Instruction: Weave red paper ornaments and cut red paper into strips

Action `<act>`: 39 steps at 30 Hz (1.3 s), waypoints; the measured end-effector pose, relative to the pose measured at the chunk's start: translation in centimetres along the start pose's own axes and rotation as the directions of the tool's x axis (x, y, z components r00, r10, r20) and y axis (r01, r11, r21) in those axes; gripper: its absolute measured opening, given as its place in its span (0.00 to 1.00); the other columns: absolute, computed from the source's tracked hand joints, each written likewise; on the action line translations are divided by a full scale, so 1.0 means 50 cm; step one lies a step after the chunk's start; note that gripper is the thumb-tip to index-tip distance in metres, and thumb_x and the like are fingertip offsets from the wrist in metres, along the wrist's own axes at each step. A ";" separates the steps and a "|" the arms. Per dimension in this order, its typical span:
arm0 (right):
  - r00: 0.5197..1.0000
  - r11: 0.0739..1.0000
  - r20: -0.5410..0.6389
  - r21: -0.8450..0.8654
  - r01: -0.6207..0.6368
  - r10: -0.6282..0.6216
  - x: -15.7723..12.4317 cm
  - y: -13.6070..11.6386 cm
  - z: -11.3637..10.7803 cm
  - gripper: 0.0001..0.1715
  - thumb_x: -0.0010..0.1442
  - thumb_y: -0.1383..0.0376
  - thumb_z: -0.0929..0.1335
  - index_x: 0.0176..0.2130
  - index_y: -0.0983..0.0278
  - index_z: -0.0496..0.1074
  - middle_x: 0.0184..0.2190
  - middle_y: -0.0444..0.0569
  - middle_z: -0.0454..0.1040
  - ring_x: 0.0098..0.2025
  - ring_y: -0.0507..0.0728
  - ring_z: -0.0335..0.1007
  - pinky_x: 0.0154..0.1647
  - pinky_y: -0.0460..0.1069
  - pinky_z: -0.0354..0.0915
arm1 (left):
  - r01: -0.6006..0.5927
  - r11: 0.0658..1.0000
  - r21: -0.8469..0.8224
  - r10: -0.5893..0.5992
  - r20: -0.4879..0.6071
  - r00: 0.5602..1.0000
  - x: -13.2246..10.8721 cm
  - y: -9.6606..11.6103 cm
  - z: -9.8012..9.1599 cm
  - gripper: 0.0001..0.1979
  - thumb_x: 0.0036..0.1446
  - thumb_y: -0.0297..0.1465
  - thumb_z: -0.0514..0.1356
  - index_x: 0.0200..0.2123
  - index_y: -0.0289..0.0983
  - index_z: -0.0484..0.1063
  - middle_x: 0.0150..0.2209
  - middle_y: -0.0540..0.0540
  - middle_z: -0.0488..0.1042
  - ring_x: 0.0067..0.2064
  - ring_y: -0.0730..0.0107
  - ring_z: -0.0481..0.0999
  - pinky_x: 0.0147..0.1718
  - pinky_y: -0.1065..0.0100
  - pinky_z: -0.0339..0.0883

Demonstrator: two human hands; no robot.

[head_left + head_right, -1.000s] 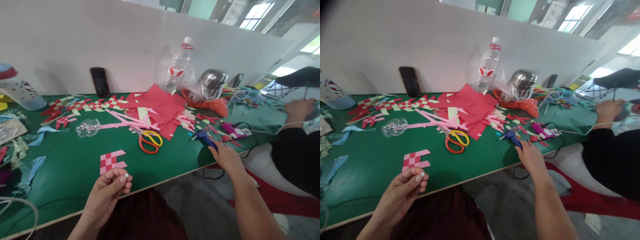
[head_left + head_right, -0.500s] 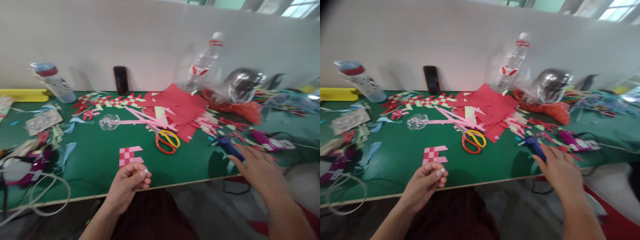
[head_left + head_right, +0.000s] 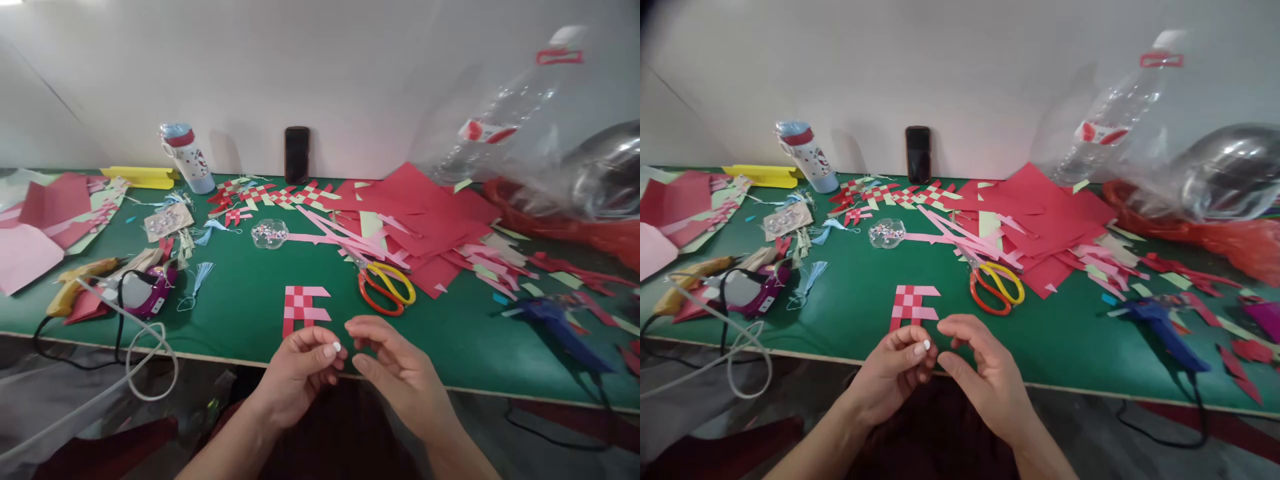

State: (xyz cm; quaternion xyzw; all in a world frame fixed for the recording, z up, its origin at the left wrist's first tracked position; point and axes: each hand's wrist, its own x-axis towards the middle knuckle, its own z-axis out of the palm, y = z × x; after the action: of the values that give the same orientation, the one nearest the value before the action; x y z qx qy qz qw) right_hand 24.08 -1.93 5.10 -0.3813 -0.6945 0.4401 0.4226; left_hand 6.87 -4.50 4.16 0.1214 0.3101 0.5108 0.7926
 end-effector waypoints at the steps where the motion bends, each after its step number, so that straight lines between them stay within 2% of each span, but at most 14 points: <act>1: 1.000 1.000 0.011 0.017 -0.002 0.002 0.006 0.000 0.004 0.13 0.61 0.63 0.70 0.47 0.54 0.74 0.47 0.49 0.73 0.41 0.53 0.73 0.42 0.47 0.73 | 0.002 1.000 -0.017 -0.002 0.002 1.000 -0.002 -0.001 -0.001 0.10 0.46 0.29 0.73 0.29 0.33 0.76 0.27 0.49 0.76 0.27 0.81 0.73 0.25 0.79 0.65; 5: 0.999 1.000 0.044 -0.013 0.000 0.001 0.019 -0.006 0.016 0.09 0.60 0.63 0.70 0.43 0.54 0.77 0.44 0.49 0.75 0.45 0.55 0.74 0.45 0.48 0.72 | 0.033 0.994 -0.105 -0.031 0.018 0.999 -0.006 -0.007 -0.004 0.09 0.45 0.29 0.73 0.29 0.33 0.78 0.25 0.51 0.74 0.26 0.82 0.72 0.28 0.78 0.65; 14: 0.998 0.995 -0.007 -0.077 0.069 -0.070 0.016 -0.005 0.029 0.06 0.59 0.65 0.71 0.39 0.55 0.78 0.40 0.48 0.77 0.42 0.55 0.76 0.44 0.48 0.72 | 0.098 0.978 -0.183 -0.093 0.036 0.995 0.001 -0.013 -0.009 0.12 0.38 0.29 0.76 0.26 0.33 0.78 0.24 0.50 0.76 0.26 0.80 0.74 0.29 0.76 0.66; 25: 0.990 0.983 0.000 -0.112 0.143 -0.143 0.014 -0.002 0.029 0.11 0.58 0.69 0.71 0.41 0.54 0.78 0.39 0.47 0.77 0.42 0.54 0.76 0.42 0.47 0.73 | 0.165 0.972 -0.168 -0.160 0.045 0.986 0.007 -0.010 -0.015 0.13 0.37 0.28 0.77 0.25 0.33 0.77 0.23 0.50 0.75 0.26 0.79 0.74 0.30 0.76 0.67; 33: 0.991 0.994 0.078 -0.035 0.107 -0.104 0.021 -0.010 0.032 0.09 0.59 0.69 0.71 0.39 0.56 0.77 0.37 0.47 0.76 0.40 0.54 0.75 0.41 0.47 0.72 | 0.186 0.970 -0.158 -0.174 0.088 0.981 0.007 -0.005 -0.028 0.13 0.38 0.28 0.76 0.26 0.32 0.76 0.24 0.50 0.74 0.26 0.78 0.74 0.29 0.75 0.67; 37: 0.992 0.997 0.102 -0.011 0.081 -0.080 0.035 -0.018 0.029 0.05 0.60 0.66 0.70 0.38 0.58 0.76 0.36 0.48 0.76 0.38 0.55 0.75 0.39 0.48 0.73 | 0.159 0.980 -0.121 -0.148 0.090 0.985 0.000 -0.001 -0.025 0.14 0.37 0.30 0.76 0.26 0.33 0.76 0.25 0.50 0.74 0.27 0.78 0.74 0.30 0.75 0.67; 39: 0.991 0.991 0.088 -0.083 0.104 -0.097 0.054 -0.023 0.021 0.04 0.60 0.65 0.70 0.38 0.58 0.76 0.37 0.49 0.76 0.38 0.55 0.75 0.38 0.48 0.72 | 0.087 0.996 0.001 -0.086 0.060 0.994 -0.008 0.007 -0.024 0.15 0.39 0.33 0.76 0.29 0.34 0.77 0.28 0.49 0.75 0.27 0.78 0.72 0.31 0.74 0.67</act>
State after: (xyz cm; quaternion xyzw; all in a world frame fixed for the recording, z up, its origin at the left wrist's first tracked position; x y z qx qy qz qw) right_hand 21.99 -0.17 6.57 -0.3451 -0.7486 0.4031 0.3975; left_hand 5.74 -4.86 3.54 0.1226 0.2908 0.4724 0.8230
